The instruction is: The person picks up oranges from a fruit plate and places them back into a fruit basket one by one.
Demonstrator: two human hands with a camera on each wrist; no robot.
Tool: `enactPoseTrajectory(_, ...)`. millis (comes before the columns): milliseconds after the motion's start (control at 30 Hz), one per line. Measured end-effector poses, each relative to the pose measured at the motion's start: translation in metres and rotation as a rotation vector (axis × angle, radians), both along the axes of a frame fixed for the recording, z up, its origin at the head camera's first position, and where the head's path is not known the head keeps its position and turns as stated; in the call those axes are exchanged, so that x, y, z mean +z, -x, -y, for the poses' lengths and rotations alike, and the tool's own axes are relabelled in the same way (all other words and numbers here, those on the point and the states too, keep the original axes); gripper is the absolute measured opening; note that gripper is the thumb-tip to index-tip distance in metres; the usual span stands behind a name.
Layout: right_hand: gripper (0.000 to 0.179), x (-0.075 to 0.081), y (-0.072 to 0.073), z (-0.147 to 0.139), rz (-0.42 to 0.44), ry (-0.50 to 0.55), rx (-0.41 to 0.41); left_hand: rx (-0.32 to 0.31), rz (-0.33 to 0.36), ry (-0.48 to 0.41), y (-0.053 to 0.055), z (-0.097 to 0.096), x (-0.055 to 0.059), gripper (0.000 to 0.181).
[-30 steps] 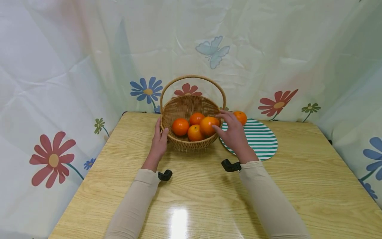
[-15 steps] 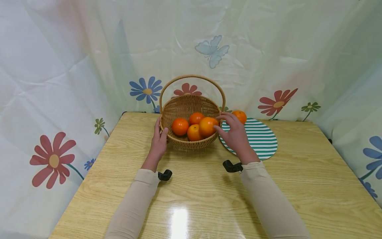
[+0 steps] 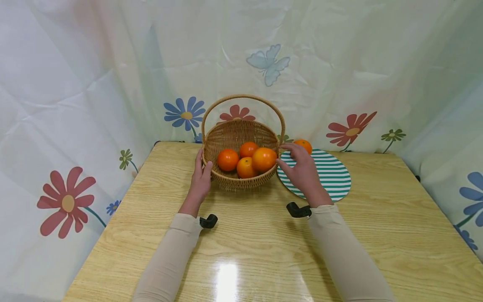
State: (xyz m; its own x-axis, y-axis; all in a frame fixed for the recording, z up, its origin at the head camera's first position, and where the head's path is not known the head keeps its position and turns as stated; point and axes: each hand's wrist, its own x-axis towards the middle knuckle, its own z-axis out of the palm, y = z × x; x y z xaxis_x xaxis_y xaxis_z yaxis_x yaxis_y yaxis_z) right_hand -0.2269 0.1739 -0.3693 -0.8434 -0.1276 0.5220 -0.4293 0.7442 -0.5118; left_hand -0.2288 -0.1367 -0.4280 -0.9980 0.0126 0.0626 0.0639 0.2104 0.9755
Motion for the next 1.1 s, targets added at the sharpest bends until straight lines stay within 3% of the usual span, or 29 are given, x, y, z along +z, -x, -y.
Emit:
enactPoseTrajectory(467, 0.050, 0.000, 0.005, -0.011, 0.103, -0.023, -0.031, 0.000, -0.017, -0.011, 0.000, 0.000, -0.002, 0.061)
enactPoseTrajectory(1100, 0.050, -0.004, 0.019, -0.028, 0.168, -0.070, -0.084, 0.012, 0.007, 0.025, 0.001, 0.000, 0.000, 0.062)
